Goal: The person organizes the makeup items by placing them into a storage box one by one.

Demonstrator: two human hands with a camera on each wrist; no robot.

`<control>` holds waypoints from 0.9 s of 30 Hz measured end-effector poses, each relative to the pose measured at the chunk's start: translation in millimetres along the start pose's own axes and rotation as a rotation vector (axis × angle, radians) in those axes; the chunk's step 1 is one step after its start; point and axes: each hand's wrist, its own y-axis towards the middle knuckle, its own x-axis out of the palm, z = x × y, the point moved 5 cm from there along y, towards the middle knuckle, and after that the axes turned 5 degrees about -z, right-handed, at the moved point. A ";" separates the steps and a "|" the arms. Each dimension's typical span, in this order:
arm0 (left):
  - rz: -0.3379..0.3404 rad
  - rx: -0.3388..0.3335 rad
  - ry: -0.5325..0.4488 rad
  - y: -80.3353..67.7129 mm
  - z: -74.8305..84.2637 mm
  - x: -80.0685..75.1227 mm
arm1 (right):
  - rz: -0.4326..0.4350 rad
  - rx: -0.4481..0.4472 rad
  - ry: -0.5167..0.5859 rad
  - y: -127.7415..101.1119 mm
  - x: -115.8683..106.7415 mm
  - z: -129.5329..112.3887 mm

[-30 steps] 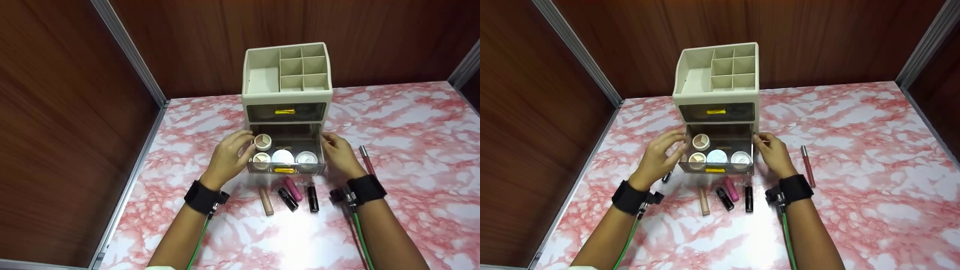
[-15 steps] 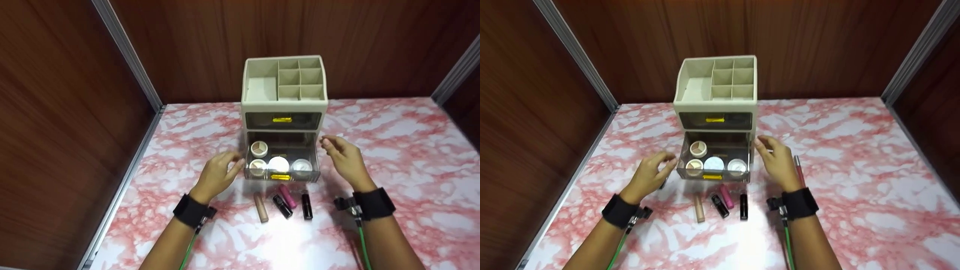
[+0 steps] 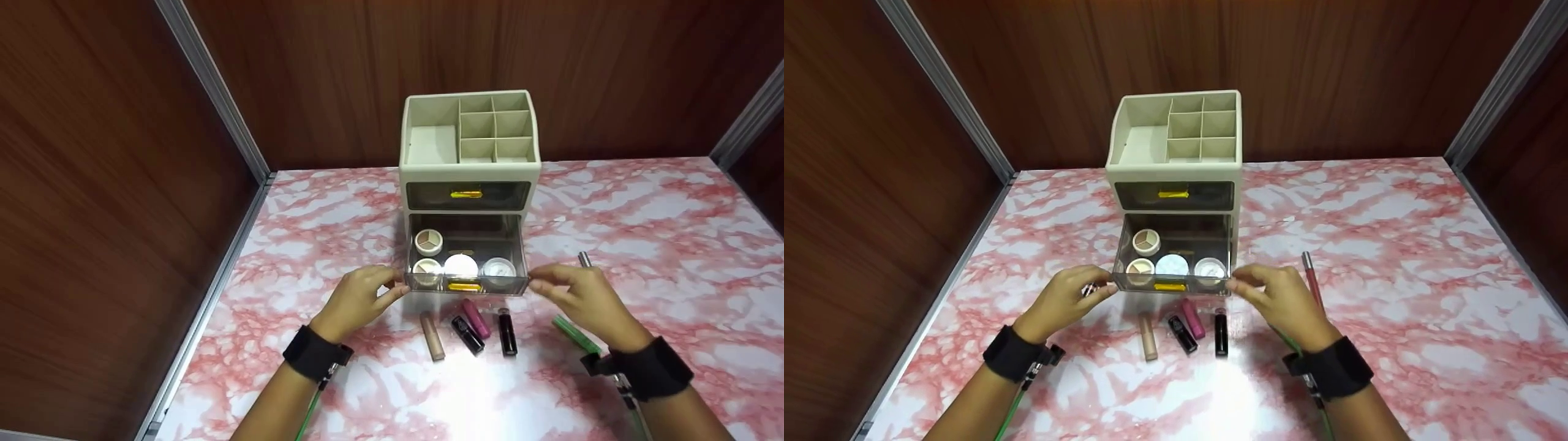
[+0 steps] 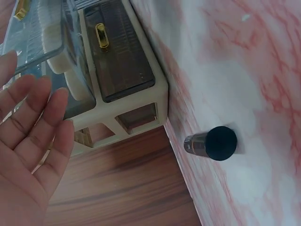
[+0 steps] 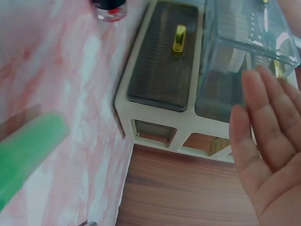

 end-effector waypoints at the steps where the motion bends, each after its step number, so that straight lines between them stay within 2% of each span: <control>1: -0.003 0.002 0.007 0.1 0.2 0.6 | -0.009 -0.013 -0.004 -1.3 1.8 -0.2; 8: -0.001 0.014 0.037 3.0 1.8 1.2 | 0.016 -0.092 0.009 -1.6 8.9 -0.4; 15: -0.020 0.032 0.060 6.4 2.4 3.7 | 0.046 -0.119 -0.033 -0.1 8.9 0.2; 27: -0.003 0.042 0.086 15.7 -3.3 1.1 | 0.063 -0.141 -0.055 10.0 5.7 -3.3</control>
